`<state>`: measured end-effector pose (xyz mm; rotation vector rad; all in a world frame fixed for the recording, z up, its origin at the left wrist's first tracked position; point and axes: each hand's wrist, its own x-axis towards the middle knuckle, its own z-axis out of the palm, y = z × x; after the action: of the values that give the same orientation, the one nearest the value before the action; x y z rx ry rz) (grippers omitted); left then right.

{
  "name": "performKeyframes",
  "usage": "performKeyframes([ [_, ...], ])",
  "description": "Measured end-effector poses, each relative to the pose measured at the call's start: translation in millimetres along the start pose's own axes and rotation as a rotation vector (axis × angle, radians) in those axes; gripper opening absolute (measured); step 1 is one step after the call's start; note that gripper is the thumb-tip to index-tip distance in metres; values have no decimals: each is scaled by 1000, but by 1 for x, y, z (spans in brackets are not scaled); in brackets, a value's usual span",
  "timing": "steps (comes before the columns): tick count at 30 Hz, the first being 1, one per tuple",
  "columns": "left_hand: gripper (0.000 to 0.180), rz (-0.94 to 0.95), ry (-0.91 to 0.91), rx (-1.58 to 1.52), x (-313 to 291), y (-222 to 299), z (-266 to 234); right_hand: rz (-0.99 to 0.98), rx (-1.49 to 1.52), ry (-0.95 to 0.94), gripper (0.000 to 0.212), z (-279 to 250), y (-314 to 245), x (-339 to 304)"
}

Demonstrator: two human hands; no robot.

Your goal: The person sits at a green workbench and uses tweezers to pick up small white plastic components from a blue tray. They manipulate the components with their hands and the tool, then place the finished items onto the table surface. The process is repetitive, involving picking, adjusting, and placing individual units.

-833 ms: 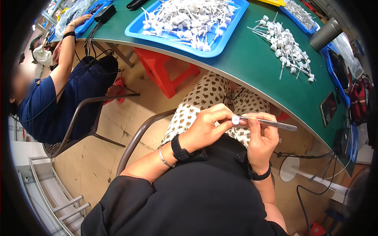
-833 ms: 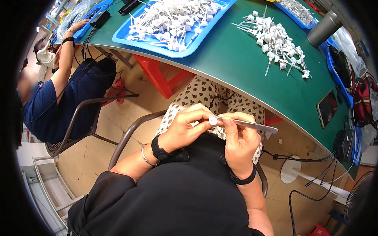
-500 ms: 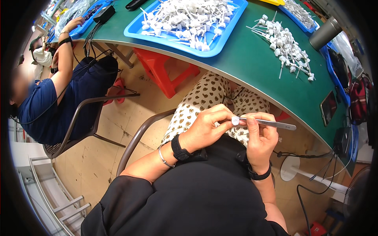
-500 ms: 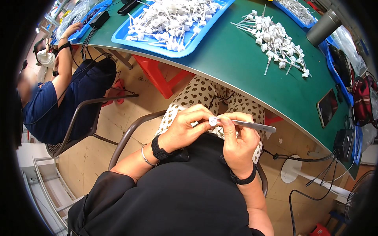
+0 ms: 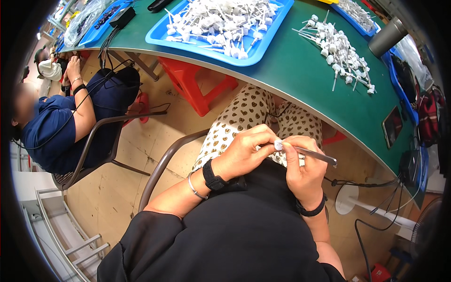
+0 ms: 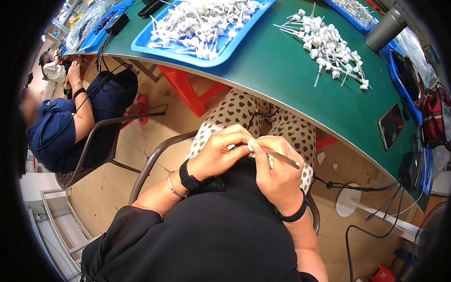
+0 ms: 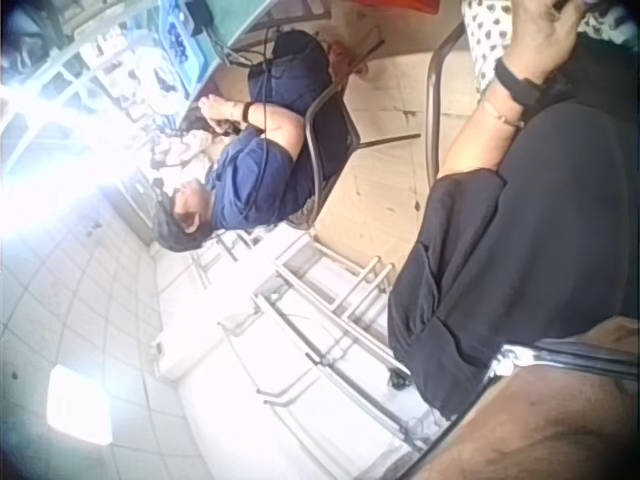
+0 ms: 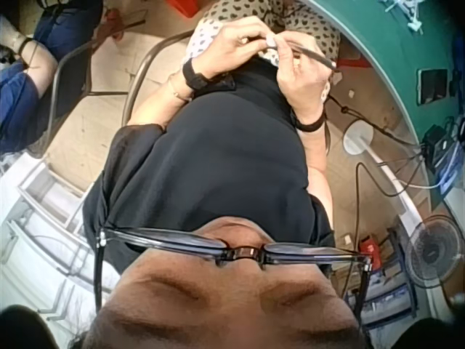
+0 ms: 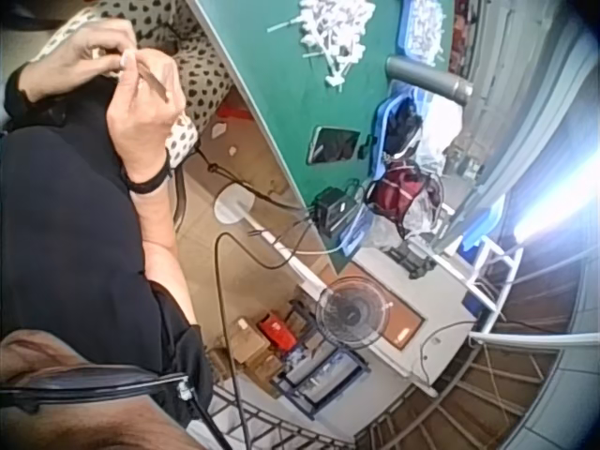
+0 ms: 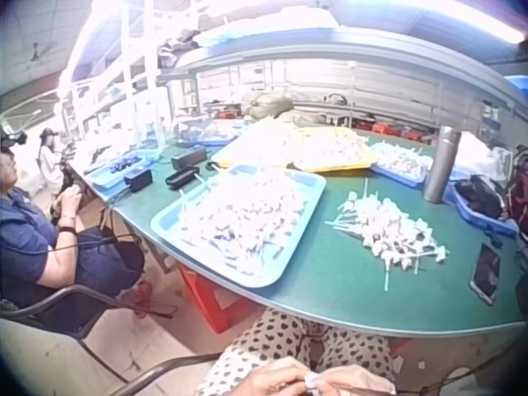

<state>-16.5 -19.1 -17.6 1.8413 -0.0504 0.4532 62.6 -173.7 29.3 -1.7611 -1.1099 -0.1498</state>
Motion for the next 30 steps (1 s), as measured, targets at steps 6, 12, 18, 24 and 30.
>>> performKeyframes([
  [6,9,24,7,-20,0,0,-3,38,78,-47,9,-4,1,2],
  [12,10,-71,-1,-156,3,4,-6,261,507,201,12,3,2,-7],
  [18,12,-170,-2,-290,-1,2,-7,335,623,210,16,4,7,-8],
  [24,14,-214,-13,-367,0,2,-7,345,605,190,15,5,7,-8],
  [30,17,-267,-47,-482,-1,2,-6,314,599,205,14,5,3,-8],
])
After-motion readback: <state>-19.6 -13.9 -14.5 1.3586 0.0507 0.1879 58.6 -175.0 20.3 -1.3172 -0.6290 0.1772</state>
